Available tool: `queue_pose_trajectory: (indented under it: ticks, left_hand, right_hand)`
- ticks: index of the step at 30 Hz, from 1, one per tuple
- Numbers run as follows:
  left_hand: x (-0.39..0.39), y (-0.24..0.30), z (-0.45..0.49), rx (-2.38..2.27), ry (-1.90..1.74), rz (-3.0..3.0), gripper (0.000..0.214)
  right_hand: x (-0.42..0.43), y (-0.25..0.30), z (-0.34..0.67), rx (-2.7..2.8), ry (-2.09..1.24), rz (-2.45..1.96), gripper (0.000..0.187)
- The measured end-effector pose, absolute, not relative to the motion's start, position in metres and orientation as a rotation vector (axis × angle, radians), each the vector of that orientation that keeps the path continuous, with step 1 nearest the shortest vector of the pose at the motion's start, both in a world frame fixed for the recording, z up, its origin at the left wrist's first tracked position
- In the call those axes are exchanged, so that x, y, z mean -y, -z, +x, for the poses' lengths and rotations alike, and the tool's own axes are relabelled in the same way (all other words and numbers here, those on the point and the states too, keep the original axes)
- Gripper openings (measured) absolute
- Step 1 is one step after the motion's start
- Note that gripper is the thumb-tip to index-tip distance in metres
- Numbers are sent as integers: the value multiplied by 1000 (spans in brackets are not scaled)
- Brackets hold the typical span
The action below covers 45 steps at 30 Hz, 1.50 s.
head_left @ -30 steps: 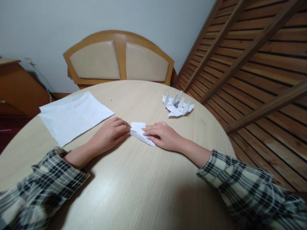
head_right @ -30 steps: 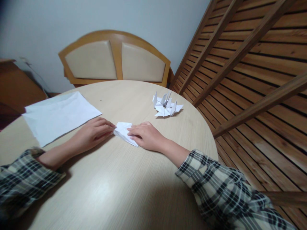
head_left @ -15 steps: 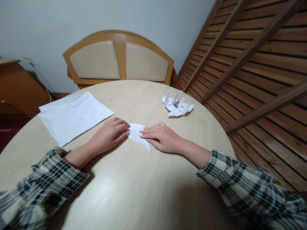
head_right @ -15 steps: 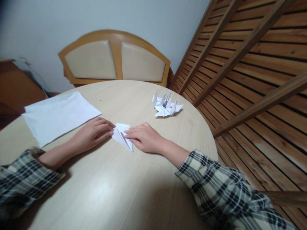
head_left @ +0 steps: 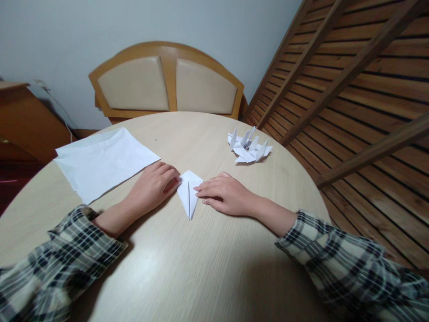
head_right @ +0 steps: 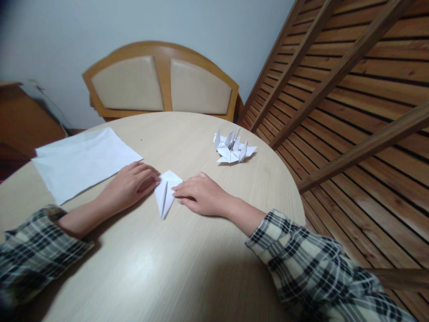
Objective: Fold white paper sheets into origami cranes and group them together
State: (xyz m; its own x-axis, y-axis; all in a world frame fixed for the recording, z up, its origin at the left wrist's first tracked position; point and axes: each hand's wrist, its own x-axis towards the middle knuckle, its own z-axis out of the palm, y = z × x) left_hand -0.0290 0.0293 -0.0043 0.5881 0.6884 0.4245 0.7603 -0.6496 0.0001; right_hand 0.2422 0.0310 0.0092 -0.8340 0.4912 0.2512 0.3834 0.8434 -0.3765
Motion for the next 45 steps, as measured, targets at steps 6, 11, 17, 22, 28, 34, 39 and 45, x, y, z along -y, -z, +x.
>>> queue_pose_trajectory:
  ticks: [6, 11, 17, 22, 28, 34, 39, 45]
  left_hand:
    - [-24, 0, -17, 1093, 588, -2662, 25]
    - [-21, 0, -15, 1089, 617, -2764, 26]
    - [-19, 0, -16, 1164, 599, -2822, 29]
    - [-17, 0, -18, 1216, 604, -2893, 24]
    - [-15, -3, -20, 1311, 552, -2978, 28]
    - [-13, -7, -19, 1364, 481, -3001, 58]
    - [-11, -8, -17, 1421, 396, -2978, 67]
    - [-6, -10, -13, 1383, 359, -2926, 81]
  right_hand:
    - [-30, -10, 242, 2676, -432, -669, 23]
    - [-30, -11, 241, 2675, -440, -691, 23]
    - [-30, -10, 241, 2658, -429, -687, 21]
    - [-30, -8, 242, 2652, -422, -697, 21]
    - [-31, -6, 244, 2657, -414, -670, 22]
    - [-32, -6, 245, 2649, -395, -646, 21]
    - [-32, -5, 245, 2645, -393, -643, 21]
    - [-32, -8, 245, 2647, -414, -660, 22]
